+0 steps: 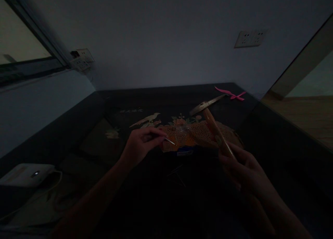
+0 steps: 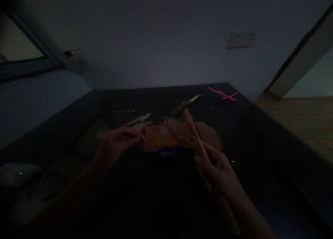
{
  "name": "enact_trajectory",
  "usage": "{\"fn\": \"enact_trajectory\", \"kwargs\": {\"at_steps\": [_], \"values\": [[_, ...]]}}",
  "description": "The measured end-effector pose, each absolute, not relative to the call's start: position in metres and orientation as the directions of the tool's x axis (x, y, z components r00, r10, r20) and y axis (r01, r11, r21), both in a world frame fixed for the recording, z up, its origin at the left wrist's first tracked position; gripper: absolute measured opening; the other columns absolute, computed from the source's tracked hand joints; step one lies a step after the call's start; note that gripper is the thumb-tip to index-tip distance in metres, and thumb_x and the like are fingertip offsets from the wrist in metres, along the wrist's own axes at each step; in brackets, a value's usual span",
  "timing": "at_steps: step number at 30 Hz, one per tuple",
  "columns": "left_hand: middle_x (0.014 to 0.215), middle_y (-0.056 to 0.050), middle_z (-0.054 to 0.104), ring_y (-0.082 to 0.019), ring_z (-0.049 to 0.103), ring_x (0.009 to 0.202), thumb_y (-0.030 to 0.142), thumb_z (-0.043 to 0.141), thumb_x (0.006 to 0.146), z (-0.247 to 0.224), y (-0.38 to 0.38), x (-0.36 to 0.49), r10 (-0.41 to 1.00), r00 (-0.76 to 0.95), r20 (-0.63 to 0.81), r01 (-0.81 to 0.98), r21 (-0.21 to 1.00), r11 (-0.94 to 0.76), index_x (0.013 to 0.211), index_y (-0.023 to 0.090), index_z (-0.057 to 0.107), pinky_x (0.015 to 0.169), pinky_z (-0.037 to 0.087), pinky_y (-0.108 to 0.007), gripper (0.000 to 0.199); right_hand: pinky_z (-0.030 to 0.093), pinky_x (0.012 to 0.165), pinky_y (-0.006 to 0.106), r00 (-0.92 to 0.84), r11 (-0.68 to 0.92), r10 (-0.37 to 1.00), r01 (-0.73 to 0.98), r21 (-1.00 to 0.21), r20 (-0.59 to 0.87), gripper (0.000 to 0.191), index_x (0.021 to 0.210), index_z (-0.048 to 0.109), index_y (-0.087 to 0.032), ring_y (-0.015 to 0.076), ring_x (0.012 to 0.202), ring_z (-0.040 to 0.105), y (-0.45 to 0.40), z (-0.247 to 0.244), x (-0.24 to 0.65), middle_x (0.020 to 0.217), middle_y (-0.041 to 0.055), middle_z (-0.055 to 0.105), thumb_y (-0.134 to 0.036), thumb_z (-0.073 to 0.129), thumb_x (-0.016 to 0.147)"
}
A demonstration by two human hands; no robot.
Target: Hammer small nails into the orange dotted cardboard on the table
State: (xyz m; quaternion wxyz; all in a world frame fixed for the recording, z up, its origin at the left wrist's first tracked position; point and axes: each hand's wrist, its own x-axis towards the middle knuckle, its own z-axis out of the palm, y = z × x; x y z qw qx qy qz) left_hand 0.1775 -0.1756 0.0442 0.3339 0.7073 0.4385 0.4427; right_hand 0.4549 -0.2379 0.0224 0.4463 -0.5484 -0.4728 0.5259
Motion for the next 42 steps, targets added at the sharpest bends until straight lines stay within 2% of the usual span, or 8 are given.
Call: {"fn": "enact_trajectory", "kwargs": {"at_steps": [2, 5, 14, 20, 29, 34, 39, 42], "values": [[0.084, -0.006, 0.073, -0.019, 0.07, 0.081, 0.025, 0.065, 0.079, 0.045, -0.159, 0.187, 0.928, 0.15, 0.343, 0.253, 0.894, -0.371, 0.083, 0.015, 0.067, 0.075, 0.058, -0.032, 0.011, 0.026, 0.03, 0.016, -0.004, -0.142, 0.99, 0.044, -0.989, -0.143, 0.055, 0.127, 0.054, -0.016, 0.0047, 0.03, 0.031, -0.237, 0.021, 0.455, 0.047, -0.0093, 0.044, -0.041, 0.065, 0.08], [0.088, -0.007, 0.072, -0.018, 0.07, 0.083, 0.023, 0.063, 0.079, 0.044, -0.137, 0.203, 0.919, 0.143, 0.368, 0.22, 0.893, -0.392, 0.088, 0.014, 0.065, 0.077, 0.058, -0.03, 0.013, 0.026, 0.029, 0.015, -0.02, -0.121, 0.992, 0.041, -0.992, -0.121, 0.056, 0.127, 0.055, -0.015, 0.0045, 0.03, 0.032, -0.236, 0.018, 0.455, 0.047, -0.0091, 0.044, -0.042, 0.066, 0.079], [0.093, -0.004, 0.069, -0.013, 0.067, 0.081, 0.014, 0.06, 0.079, 0.024, -0.12, 0.225, 0.853, 0.204, 0.481, 0.367, 0.77, -0.522, 0.095, 0.016, 0.065, 0.078, 0.056, -0.027, 0.017, 0.026, 0.027, 0.015, -0.034, -0.159, 0.987, 0.02, -0.987, -0.159, 0.058, 0.125, 0.055, -0.015, 0.0046, 0.029, 0.033, -0.232, 0.011, 0.457, 0.048, -0.0092, 0.046, -0.043, 0.067, 0.077], [0.098, -0.005, 0.069, -0.014, 0.067, 0.085, 0.015, 0.059, 0.081, 0.015, -0.117, 0.224, 0.858, 0.228, 0.461, 0.382, 0.768, -0.514, 0.097, 0.017, 0.065, 0.08, 0.056, -0.03, 0.017, 0.027, 0.027, 0.016, -0.035, -0.167, 0.985, 0.038, -0.985, -0.168, 0.056, 0.125, 0.055, -0.015, 0.0051, 0.029, 0.033, -0.234, 0.011, 0.457, 0.047, -0.0094, 0.045, -0.043, 0.067, 0.078], [0.093, -0.003, 0.07, -0.014, 0.066, 0.083, 0.015, 0.059, 0.081, 0.014, -0.116, 0.226, 0.843, 0.266, 0.467, 0.431, 0.725, -0.538, 0.093, 0.018, 0.066, 0.081, 0.055, -0.03, 0.014, 0.027, 0.027, 0.016, 0.007, -0.161, 0.987, 0.038, -0.986, -0.161, 0.059, 0.126, 0.057, -0.016, 0.0053, 0.033, 0.033, -0.234, 0.006, 0.46, 0.055, -0.0069, 0.046, -0.044, 0.07, 0.075], [0.089, -0.002, 0.07, -0.014, 0.066, 0.081, 0.013, 0.06, 0.079, 0.012, -0.116, 0.227, 0.859, 0.279, 0.429, 0.423, 0.749, -0.511, 0.094, 0.017, 0.065, 0.079, 0.055, -0.029, 0.016, 0.033, 0.031, 0.017, -0.004, -0.146, 0.989, 0.108, -0.983, -0.147, 0.058, 0.128, 0.056, -0.017, 0.0068, 0.037, 0.039, -0.234, 0.009, 0.458, 0.057, -0.0063, 0.048, -0.044, 0.068, 0.077], [0.086, -0.003, 0.071, -0.014, 0.066, 0.078, 0.014, 0.06, 0.078, 0.01, -0.116, 0.226, 0.865, 0.29, 0.409, 0.429, 0.753, -0.499, 0.09, 0.017, 0.065, 0.077, 0.054, -0.029, 0.013, 0.031, 0.029, 0.017, -0.038, -0.1, 0.993, 0.203, -0.974, -0.11, 0.056, 0.127, 0.059, -0.018, 0.0078, 0.037, 0.038, -0.233, 0.026, 0.459, 0.054, -0.0064, 0.046, -0.044, 0.067, 0.079], [0.086, -0.003, 0.071, -0.014, 0.066, 0.079, 0.013, 0.06, 0.077, 0.008, -0.114, 0.225, 0.874, 0.29, 0.389, 0.439, 0.758, -0.483, 0.088, 0.017, 0.065, 0.076, 0.054, -0.03, 0.012, 0.039, 0.036, 0.019, -0.045, -0.019, 0.998, 0.302, -0.953, -0.034, 0.052, 0.125, 0.062, -0.021, 0.0134, 0.049, 0.052, -0.236, 0.048, 0.461, 0.058, -0.0028, 0.054, -0.042, 0.068, 0.078]]}}
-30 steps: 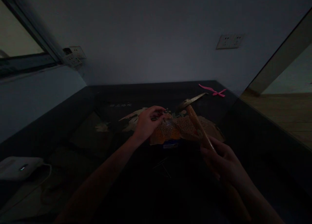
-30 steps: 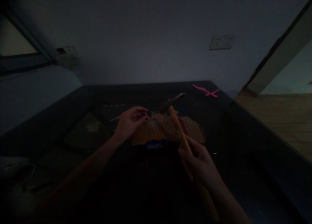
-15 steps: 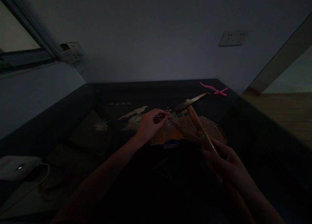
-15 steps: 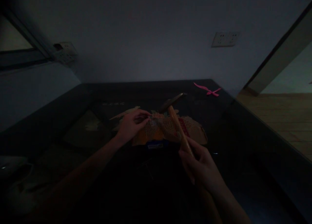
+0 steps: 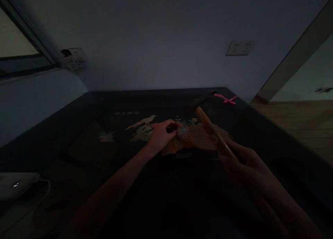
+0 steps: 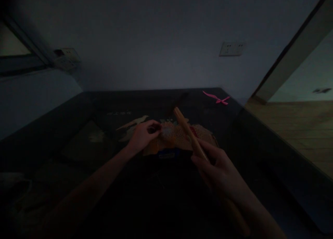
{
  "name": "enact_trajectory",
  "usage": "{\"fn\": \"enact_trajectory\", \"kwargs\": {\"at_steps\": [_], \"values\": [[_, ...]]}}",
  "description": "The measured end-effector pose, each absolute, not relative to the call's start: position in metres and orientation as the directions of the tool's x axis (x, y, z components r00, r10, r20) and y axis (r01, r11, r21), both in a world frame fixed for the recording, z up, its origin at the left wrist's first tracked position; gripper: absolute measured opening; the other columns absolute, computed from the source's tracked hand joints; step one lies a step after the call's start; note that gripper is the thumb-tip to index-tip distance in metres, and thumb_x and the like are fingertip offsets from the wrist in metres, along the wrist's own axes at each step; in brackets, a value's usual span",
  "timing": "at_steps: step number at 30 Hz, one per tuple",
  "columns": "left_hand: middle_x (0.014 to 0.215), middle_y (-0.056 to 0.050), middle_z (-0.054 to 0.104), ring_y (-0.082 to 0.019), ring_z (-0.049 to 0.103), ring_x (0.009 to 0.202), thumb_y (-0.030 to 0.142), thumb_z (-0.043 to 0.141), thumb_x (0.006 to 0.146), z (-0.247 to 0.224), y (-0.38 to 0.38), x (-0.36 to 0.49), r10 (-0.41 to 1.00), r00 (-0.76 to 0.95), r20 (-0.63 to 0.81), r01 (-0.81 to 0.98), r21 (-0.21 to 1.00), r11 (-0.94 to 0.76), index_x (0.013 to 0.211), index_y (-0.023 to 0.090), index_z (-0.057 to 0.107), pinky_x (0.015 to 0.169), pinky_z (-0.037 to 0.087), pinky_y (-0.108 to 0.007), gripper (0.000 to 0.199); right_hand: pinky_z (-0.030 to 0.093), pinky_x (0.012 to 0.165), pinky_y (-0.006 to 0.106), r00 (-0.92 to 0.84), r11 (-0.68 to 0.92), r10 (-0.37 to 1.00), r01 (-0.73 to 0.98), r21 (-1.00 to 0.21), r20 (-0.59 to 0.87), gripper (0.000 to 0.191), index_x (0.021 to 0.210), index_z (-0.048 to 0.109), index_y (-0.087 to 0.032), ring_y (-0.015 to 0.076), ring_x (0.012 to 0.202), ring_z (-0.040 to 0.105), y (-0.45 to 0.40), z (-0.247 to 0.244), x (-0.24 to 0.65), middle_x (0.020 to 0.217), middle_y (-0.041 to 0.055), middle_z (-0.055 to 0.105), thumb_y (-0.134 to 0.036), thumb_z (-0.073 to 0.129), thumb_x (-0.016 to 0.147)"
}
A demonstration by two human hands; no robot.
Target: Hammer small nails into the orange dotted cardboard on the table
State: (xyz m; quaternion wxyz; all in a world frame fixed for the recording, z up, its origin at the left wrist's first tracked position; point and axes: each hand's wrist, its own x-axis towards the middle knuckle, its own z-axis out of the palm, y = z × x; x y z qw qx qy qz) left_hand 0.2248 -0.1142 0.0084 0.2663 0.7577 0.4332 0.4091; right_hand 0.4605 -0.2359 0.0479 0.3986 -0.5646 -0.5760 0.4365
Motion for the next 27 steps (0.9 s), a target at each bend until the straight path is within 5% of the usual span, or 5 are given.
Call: {"fn": "enact_trajectory", "kwargs": {"at_steps": [4, 11, 17, 27], "values": [[0.083, -0.003, 0.071, -0.015, 0.067, 0.075, 0.013, 0.062, 0.076, 0.006, -0.111, 0.225, 0.892, 0.286, 0.349, 0.417, 0.793, -0.444, 0.083, 0.017, 0.064, 0.073, 0.054, -0.028, 0.009, 0.054, 0.061, 0.026, -0.062, 0.059, 0.997, 0.376, -0.925, 0.038, 0.053, 0.123, 0.065, -0.021, 0.0261, 0.088, 0.063, -0.239, 0.078, 0.457, 0.079, 0.0041, 0.067, -0.041, 0.071, 0.074], [0.083, -0.004, 0.072, -0.017, 0.067, 0.077, 0.014, 0.063, 0.076, 0.008, -0.113, 0.223, 0.897, 0.285, 0.337, 0.466, 0.769, -0.437, 0.08, 0.016, 0.065, 0.075, 0.054, -0.03, 0.005, 0.055, 0.055, 0.03, -0.176, -0.011, 0.981, 0.391, -0.921, -0.086, 0.04, 0.11, 0.073, -0.024, 0.0249, 0.07, 0.066, -0.233, 0.085, 0.449, 0.074, 0.0029, 0.07, -0.031, 0.073, 0.07], [0.086, -0.004, 0.072, -0.016, 0.068, 0.077, 0.014, 0.064, 0.075, 0.003, -0.109, 0.223, 0.893, 0.302, 0.333, 0.416, 0.797, -0.438, 0.082, 0.016, 0.066, 0.073, 0.053, -0.028, 0.008, 0.057, 0.067, 0.032, -0.135, 0.08, 0.991, 0.41, -0.909, 0.026, 0.04, 0.108, 0.074, -0.025, 0.0287, 0.089, 0.067, -0.235, 0.094, 0.444, 0.09, 0.0062, 0.073, -0.031, 0.075, 0.068], [0.087, -0.003, 0.073, -0.015, 0.067, 0.078, 0.013, 0.064, 0.075, 0.004, -0.109, 0.223, 0.91, 0.309, 0.275, 0.408, 0.826, -0.389, 0.081, 0.016, 0.067, 0.076, 0.051, -0.026, 0.008, 0.059, 0.066, 0.035, -0.219, 0.108, 0.975, 0.56, -0.822, -0.021, 0.053, 0.131, 0.06, -0.025, 0.027, 0.085, 0.068, -0.238, 0.093, 0.448, 0.112, 0.0077, 0.07, -0.042, 0.062, 0.081]]}}
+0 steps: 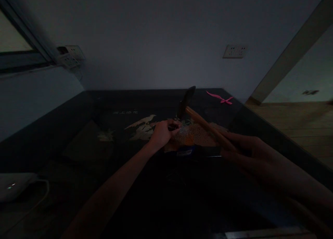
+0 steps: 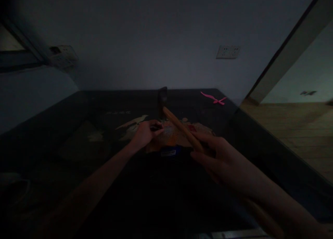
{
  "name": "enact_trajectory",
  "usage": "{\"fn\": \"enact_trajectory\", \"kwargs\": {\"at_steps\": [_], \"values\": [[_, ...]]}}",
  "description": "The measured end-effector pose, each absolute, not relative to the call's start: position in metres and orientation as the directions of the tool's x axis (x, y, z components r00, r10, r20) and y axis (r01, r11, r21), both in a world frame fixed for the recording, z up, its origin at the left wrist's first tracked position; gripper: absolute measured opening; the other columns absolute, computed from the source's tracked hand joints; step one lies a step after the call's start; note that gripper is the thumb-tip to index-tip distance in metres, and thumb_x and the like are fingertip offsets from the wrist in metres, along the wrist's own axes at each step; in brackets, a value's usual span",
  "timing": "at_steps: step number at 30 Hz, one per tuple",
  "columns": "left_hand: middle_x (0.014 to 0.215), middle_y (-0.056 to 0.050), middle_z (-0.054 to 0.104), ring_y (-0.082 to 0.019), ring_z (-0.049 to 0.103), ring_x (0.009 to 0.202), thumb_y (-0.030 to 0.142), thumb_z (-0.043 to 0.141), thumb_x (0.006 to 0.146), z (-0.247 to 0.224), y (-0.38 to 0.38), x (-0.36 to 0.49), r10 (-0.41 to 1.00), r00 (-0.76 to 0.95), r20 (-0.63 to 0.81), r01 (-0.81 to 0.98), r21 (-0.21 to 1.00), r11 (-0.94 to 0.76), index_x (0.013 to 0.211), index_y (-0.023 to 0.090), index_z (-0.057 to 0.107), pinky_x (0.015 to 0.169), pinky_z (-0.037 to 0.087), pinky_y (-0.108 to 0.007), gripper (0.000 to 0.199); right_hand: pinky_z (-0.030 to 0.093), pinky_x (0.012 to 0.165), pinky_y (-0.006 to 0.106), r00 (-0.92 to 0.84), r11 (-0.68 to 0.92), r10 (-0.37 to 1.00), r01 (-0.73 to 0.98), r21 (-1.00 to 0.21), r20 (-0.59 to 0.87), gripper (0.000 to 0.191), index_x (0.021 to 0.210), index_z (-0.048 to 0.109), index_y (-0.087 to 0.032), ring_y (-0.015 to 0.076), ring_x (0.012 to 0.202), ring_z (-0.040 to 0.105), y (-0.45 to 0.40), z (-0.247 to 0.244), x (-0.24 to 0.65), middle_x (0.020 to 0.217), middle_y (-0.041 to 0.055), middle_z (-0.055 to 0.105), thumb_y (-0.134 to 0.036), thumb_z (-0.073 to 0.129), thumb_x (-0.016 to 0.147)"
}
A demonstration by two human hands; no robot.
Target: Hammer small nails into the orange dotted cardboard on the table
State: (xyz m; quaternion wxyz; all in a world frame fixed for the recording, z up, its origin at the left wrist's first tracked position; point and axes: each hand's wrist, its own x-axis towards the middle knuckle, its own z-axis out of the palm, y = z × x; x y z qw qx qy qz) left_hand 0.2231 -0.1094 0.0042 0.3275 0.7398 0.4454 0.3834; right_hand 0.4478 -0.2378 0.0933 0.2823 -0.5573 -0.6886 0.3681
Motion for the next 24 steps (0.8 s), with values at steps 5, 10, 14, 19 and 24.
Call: {"fn": "enact_trajectory", "kwargs": {"at_steps": [5, 10, 14, 19, 24], "values": [[0.088, -0.005, 0.073, -0.017, 0.067, 0.081, 0.014, 0.065, 0.074, 0.0054, -0.1095, 0.2222, 0.913, 0.304, 0.272, 0.468, 0.792, -0.392, 0.082, 0.016, 0.068, 0.077, 0.051, -0.028, 0.008, 0.058, 0.071, 0.036, -0.234, 0.113, 0.972, 0.546, -0.83, -0.022, 0.044, 0.12, 0.068, -0.022, 0.0284, 0.088, 0.068, -0.2372, 0.0927, 0.4428, 0.101, 0.006, 0.073, -0.038, 0.063, 0.079], [0.086, -0.003, 0.072, -0.017, 0.067, 0.081, 0.013, 0.066, 0.075, 0.0055, -0.1086, 0.2225, 0.92, 0.299, 0.255, 0.474, 0.797, -0.375, 0.08, 0.017, 0.068, 0.077, 0.051, -0.028, 0.007, 0.058, 0.065, 0.034, -0.231, 0.053, 0.967, 0.588, -0.807, -0.104, 0.051, 0.126, 0.062, -0.018, 0.0273, 0.082, 0.068, -0.2382, 0.0919, 0.4453, 0.094, 0.0066, 0.072, -0.041, 0.059, 0.081], [0.086, -0.004, 0.072, -0.016, 0.067, 0.08, 0.011, 0.065, 0.074, 0.0054, -0.1076, 0.2234, 0.921, 0.307, 0.239, 0.399, 0.846, -0.353, 0.078, 0.016, 0.067, 0.077, 0.051, -0.027, 0.007, 0.057, 0.066, 0.033, -0.226, 0.083, 0.972, 0.577, -0.813, -0.061, 0.053, 0.13, 0.06, -0.02, 0.0282, 0.087, 0.068, -0.2386, 0.0947, 0.4463, 0.103, 0.0074, 0.071, -0.041, 0.058, 0.081], [0.086, -0.003, 0.074, -0.019, 0.068, 0.081, 0.012, 0.067, 0.073, 0.0095, -0.1075, 0.2218, 0.93, 0.3, 0.214, 0.436, 0.836, -0.333, 0.079, 0.018, 0.07, 0.078, 0.051, -0.031, 0.009, 0.056, 0.071, 0.035, -0.246, 0.106, 0.967, 0.64, -0.761, -0.072, 0.047, 0.121, 0.067, -0.016, 0.0265, 0.084, 0.068, -0.2355, 0.0906, 0.4448, 0.099, 0.0085, 0.073, -0.038, 0.059, 0.079], [0.089, -0.004, 0.074, -0.019, 0.068, 0.083, 0.014, 0.068, 0.074, 0.0051, -0.106, 0.2229, 0.929, 0.302, 0.216, 0.398, 0.857, -0.328, 0.079, 0.018, 0.071, 0.08, 0.051, -0.031, 0.007, 0.057, 0.074, 0.035, -0.245, 0.146, 0.969, 0.608, -0.78, -0.01, 0.05, 0.127, 0.063, -0.022, 0.0289, 0.094, 0.067, -0.238, 0.096, 0.445, 0.102, 0.0074, 0.072, -0.041, 0.058, 0.081]]}}
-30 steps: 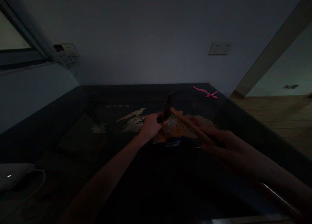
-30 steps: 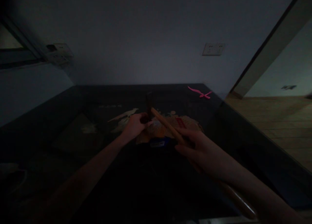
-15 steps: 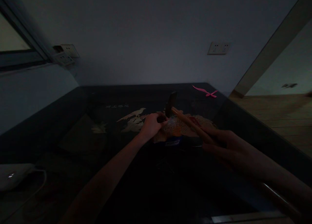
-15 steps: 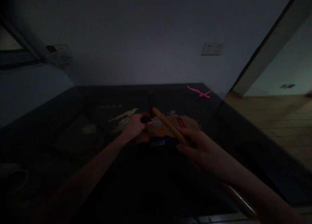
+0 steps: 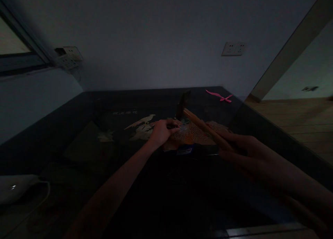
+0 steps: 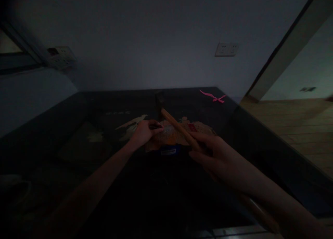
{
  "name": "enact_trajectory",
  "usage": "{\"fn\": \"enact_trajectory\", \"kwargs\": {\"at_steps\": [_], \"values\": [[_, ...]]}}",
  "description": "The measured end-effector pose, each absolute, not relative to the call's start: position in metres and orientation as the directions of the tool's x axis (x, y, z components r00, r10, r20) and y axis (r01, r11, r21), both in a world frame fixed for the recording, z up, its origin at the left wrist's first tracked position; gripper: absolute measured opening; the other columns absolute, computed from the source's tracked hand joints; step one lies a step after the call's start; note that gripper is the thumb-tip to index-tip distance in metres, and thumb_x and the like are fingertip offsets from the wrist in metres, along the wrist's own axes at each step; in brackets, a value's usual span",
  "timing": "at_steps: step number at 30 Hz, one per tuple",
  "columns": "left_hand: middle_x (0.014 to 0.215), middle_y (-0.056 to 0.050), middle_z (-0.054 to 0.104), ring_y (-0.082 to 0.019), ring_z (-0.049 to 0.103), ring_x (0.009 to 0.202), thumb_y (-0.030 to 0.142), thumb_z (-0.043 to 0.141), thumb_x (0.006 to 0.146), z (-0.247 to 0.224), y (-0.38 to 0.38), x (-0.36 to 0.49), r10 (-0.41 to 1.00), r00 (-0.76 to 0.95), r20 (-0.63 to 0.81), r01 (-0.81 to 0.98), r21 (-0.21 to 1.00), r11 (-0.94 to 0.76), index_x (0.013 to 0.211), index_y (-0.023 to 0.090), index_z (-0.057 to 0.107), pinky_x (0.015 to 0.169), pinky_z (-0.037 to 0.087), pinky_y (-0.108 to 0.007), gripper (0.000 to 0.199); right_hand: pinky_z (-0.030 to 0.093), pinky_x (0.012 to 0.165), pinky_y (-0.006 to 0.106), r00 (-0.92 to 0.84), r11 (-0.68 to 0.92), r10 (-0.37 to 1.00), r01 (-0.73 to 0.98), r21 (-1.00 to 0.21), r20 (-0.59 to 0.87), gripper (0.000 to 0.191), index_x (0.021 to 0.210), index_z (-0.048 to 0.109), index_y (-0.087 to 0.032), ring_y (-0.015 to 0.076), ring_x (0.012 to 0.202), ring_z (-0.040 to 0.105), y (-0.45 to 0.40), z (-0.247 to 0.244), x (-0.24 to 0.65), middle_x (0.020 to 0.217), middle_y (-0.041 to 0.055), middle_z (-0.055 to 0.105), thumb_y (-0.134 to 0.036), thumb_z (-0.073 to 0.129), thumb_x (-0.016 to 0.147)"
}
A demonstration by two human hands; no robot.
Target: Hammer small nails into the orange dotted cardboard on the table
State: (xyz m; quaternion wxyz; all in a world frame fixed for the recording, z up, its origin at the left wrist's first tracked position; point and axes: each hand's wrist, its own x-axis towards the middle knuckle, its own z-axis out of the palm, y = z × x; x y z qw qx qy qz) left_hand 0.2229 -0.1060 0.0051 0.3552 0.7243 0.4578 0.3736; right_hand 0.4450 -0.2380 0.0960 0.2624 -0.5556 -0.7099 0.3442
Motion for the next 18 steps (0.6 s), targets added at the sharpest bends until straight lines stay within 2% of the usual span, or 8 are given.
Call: {"fn": "enact_trajectory", "kwargs": {"at_steps": [2, 3, 7, 11, 15, 18], "values": [[0.089, -0.004, 0.074, -0.019, 0.068, 0.082, 0.015, 0.067, 0.074, 0.0051, -0.1065, 0.2237, 0.933, 0.296, 0.204, 0.391, 0.866, -0.313, 0.079, 0.017, 0.071, 0.079, 0.051, -0.03, 0.007, 0.055, 0.083, 0.038, -0.226, 0.178, 0.973, 0.596, -0.783, 0.049, 0.048, 0.124, 0.066, -0.023, 0.0314, 0.105, 0.063, -0.2377, 0.0977, 0.4433, 0.11, 0.0074, 0.07, -0.04, 0.061, 0.079], [0.089, -0.005, 0.074, -0.019, 0.068, 0.082, 0.015, 0.067, 0.074, 0.0061, -0.107, 0.2238, 0.935, 0.293, 0.198, 0.402, 0.862, -0.309, 0.079, 0.017, 0.071, 0.079, 0.051, -0.031, 0.007, 0.055, 0.083, 0.038, -0.229, 0.169, 0.973, 0.59, -0.79, 0.037, 0.047, 0.122, 0.067, -0.022, 0.0315, 0.104, 0.064, -0.237, 0.0974, 0.4424, 0.11, 0.0075, 0.07, -0.039, 0.061, 0.078], [0.088, -0.004, 0.074, -0.021, 0.068, 0.084, 0.014, 0.067, 0.074, 0.0114, -0.1088, 0.2228, 0.94, 0.286, 0.189, 0.459, 0.834, -0.307, 0.082, 0.019, 0.073, 0.081, 0.051, -0.032, 0.011, 0.057, 0.074, 0.035, -0.261, 0.083, 0.961, 0.584, -0.807, -0.09, 0.044, 0.118, 0.068, -0.019, 0.0268, 0.088, 0.069, -0.2354, 0.0914, 0.4425, 0.102, 0.0077, 0.073, -0.037, 0.06, 0.079], [0.091, -0.004, 0.074, -0.02, 0.068, 0.087, 0.015, 0.066, 0.075, 0.0101, -0.1076, 0.2223, 0.932, 0.297, 0.207, 0.451, 0.83, -0.328, 0.081, 0.019, 0.073, 0.083, 0.05, -0.032, 0.01, 0.056, 0.061, 0.031, -0.243, 0.072, 0.965, 0.597, -0.799, -0.095, 0.049, 0.126, 0.063, -0.019, 0.0231, 0.074, 0.068, -0.2392, 0.0907, 0.447, 0.093, 0.0068, 0.073, -0.039, 0.058, 0.082], [0.089, -0.004, 0.074, -0.019, 0.068, 0.084, 0.018, 0.066, 0.075, 0.0084, -0.1069, 0.2228, 0.938, 0.298, 0.178, 0.444, 0.844, -0.301, 0.08, 0.018, 0.072, 0.08, 0.05, -0.03, 0.008, 0.057, 0.065, 0.031, -0.259, 0.097, 0.963, 0.576, -0.811, -0.069, 0.048, 0.126, 0.063, -0.02, 0.0228, 0.079, 0.068, -0.2401, 0.0929, 0.4463, 0.098, 0.006, 0.072, -0.038, 0.058, 0.082], [0.088, -0.004, 0.074, -0.02, 0.067, 0.085, 0.018, 0.067, 0.074, 0.0104, -0.1079, 0.2225, 0.948, 0.283, 0.144, 0.473, 0.839, -0.268, 0.084, 0.019, 0.072, 0.078, 0.05, -0.03, 0.012, 0.057, 0.066, 0.032, -0.268, 0.082, 0.958, 0.6, -0.796, -0.103, 0.044, 0.119, 0.067, -0.019, 0.0248, 0.082, 0.068, -0.2383, 0.0901, 0.4448, 0.09, 0.0052, 0.073, -0.036, 0.058, 0.08]]}}
